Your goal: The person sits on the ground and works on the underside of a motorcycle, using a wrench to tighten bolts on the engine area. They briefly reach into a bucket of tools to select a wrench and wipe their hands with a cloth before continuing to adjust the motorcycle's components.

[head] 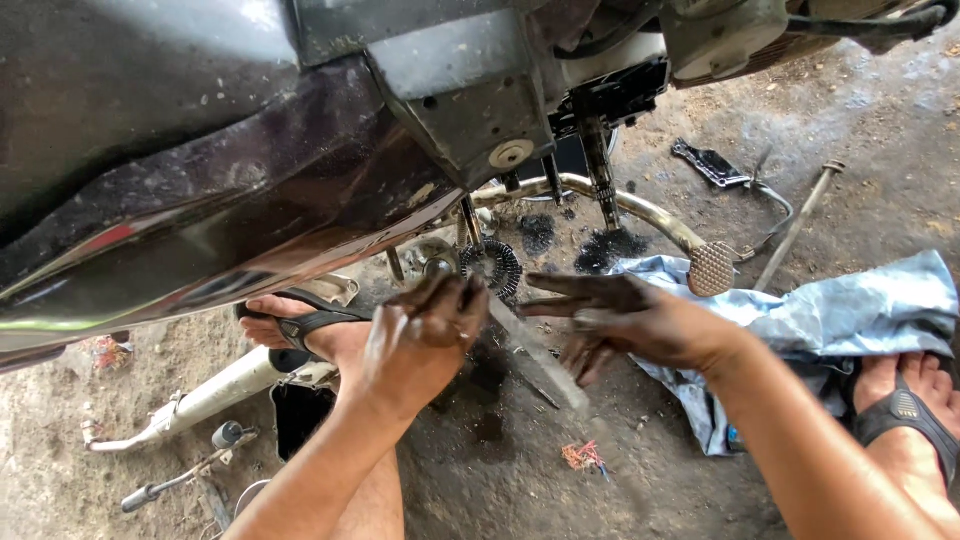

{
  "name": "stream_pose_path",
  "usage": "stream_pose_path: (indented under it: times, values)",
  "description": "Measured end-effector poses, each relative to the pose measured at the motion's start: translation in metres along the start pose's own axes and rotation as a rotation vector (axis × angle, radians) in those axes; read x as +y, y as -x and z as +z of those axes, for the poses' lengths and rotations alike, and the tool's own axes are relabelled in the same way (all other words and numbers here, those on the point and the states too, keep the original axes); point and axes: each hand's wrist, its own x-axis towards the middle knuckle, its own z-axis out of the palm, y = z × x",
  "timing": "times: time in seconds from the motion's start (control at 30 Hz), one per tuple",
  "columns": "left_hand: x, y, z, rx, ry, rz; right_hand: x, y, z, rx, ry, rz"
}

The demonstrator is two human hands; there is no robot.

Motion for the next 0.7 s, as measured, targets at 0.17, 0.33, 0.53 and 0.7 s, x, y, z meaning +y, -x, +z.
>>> stream_pose_path:
  times: [0.17, 0.33, 0.53, 0.7]
  values:
    - [-0.005, -0.011, -0.007, 0.658, -0.535, 0.274, 0.003, -0.031, 0.028, 0.354, 0.201, 0.105]
    - [-0.006, -0.036, 0.005, 0.556, 0.18, 0.006, 0.015, -0.065, 0.031, 0.373, 0.109, -0.063]
    - [-0.004, -0.056, 0.006, 0.334, 0.854, -0.533, 0.026, -0.128, 0.013, 0.789, 1.023, -0.376]
    - [-0.01, -0.076, 0.01, 0.515, 1.105, -0.518, -0.004, -0.15, 0.016, 0.709, 0.892, -0.675]
